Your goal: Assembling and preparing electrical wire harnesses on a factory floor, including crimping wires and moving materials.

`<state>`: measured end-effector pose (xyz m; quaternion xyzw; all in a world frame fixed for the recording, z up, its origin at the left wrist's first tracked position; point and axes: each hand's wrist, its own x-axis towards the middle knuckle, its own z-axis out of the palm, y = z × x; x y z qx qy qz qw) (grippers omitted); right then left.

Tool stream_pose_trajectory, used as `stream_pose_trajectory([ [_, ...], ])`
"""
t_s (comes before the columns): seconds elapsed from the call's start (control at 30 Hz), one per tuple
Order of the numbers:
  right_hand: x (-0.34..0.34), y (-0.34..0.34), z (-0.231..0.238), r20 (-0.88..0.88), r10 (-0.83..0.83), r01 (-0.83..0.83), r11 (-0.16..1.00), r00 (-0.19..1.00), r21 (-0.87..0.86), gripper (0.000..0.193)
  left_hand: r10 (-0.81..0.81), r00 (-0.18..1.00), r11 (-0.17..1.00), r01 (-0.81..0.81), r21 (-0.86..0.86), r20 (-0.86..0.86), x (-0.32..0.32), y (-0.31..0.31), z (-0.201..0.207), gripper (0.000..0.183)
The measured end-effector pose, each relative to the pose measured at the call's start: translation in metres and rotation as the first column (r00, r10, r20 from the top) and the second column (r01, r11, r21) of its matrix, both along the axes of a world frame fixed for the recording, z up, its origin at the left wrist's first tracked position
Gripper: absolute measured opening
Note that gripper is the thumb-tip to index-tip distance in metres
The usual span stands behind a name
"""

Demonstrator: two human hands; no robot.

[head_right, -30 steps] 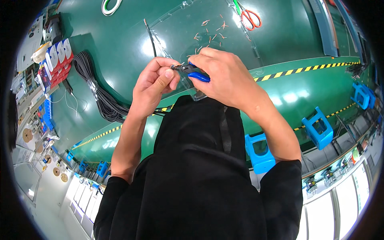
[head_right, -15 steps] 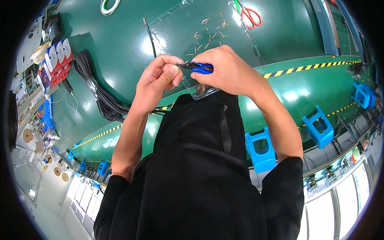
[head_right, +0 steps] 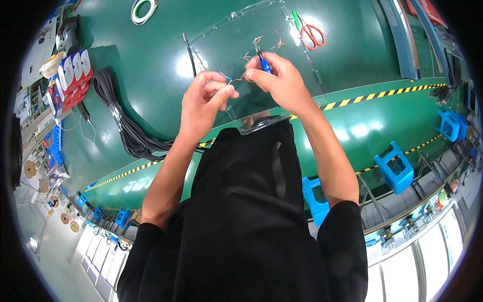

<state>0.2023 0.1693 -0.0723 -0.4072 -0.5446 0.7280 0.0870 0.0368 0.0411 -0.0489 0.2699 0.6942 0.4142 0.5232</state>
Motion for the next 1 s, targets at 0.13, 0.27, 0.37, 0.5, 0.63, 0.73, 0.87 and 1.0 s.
stream_pose_trajectory([
  [0.13,-0.027,-0.01,0.033,-0.181,0.037,-0.036,0.999,0.983,0.007,0.014,0.027,0.999,0.999,-0.026,0.031,-0.04,0.002,-0.007,0.012,0.02],
  [0.27,-0.036,-0.018,0.031,-0.218,-0.066,0.101,0.983,0.974,0.156,0.019,0.123,0.99,0.984,-0.131,0.12,0.065,-0.001,-0.017,0.018,0.019],
  [0.37,-0.036,-0.025,0.041,-0.285,-0.159,0.161,0.987,0.945,-0.015,0.019,0.196,0.973,0.956,-0.217,0.195,0.121,-0.001,-0.026,0.023,0.019],
  [0.5,-0.036,-0.033,0.042,-0.295,-0.172,0.16,0.985,0.94,-0.065,0.02,0.183,0.979,0.958,-0.198,0.206,0.089,-0.002,-0.034,0.033,0.02],
  [0.63,-0.038,-0.039,0.048,-0.287,-0.175,0.159,0.984,0.942,-0.08,0.02,0.182,0.977,0.948,-0.204,0.246,0.11,-0.001,-0.041,0.03,0.02],
  [0.73,-0.039,-0.044,0.049,-0.322,-0.18,0.196,0.98,0.93,0.018,0.02,0.068,0.957,0.971,-0.129,0.202,0.283,-0.011,-0.043,0.034,0.023],
  [0.87,-0.036,-0.049,0.051,-0.383,-0.104,0.164,0.978,0.918,0.13,0.02,-0.084,0.868,0.983,-0.01,0.186,0.49,-0.032,-0.043,0.043,0.028],
  [1.0,-0.035,-0.052,0.045,-0.337,-0.181,0.154,0.982,0.924,-0.107,0.018,-0.086,0.897,0.976,-0.01,0.216,0.433,-0.032,-0.042,0.051,0.034],
])
